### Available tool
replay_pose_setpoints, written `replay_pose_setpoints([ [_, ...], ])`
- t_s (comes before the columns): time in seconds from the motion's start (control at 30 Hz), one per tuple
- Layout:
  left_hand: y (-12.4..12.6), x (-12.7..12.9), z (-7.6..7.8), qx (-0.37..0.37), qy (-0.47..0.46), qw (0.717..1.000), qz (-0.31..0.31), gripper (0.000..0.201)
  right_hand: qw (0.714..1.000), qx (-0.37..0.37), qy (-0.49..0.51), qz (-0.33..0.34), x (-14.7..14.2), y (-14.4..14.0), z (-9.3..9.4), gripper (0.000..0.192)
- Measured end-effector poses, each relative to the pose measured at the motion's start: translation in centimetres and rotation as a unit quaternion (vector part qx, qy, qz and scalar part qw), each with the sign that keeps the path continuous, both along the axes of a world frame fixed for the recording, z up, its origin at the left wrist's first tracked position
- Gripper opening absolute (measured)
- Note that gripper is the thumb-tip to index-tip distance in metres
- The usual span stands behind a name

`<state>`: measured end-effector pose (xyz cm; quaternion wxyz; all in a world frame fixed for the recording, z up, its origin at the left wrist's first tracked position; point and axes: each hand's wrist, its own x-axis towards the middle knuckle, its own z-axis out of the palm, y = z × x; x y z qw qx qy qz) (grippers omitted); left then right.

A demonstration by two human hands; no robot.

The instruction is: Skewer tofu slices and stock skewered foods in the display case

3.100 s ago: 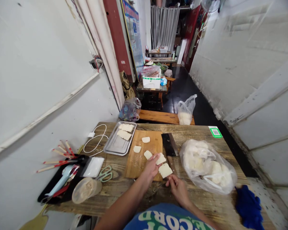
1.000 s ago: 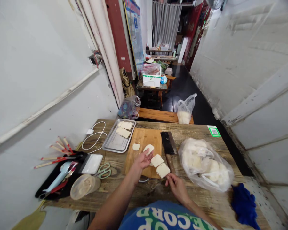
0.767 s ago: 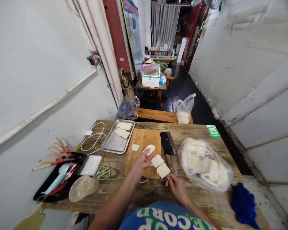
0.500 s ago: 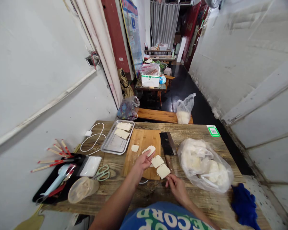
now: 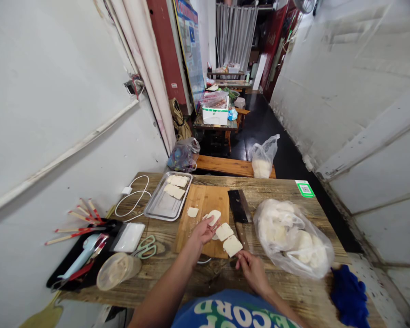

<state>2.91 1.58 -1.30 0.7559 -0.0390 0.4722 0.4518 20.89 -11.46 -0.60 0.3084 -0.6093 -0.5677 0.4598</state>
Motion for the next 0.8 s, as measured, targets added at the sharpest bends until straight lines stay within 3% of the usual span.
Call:
replay_pose_setpoints([
  [0.23,-0.2,0.0,0.0,0.024,0.022,0.999,-0.001,0.023,1.000,0.001,-0.010,0.004,0.1,-0.1,-0.1,0.041],
  [0.63,-1.0,0.5,2.0,0.035,0.039,0.997,-0.052,0.022,1.000,-0.013,-0.015,0.021,0.5,-0.2,0.6,0.042],
  [0.8,-1.2,0.5,1.7,0.042,0.048,0.994,-0.083,0.022,0.999,-0.021,-0.016,0.021,0.8,-0.2,1.2,0.041],
])
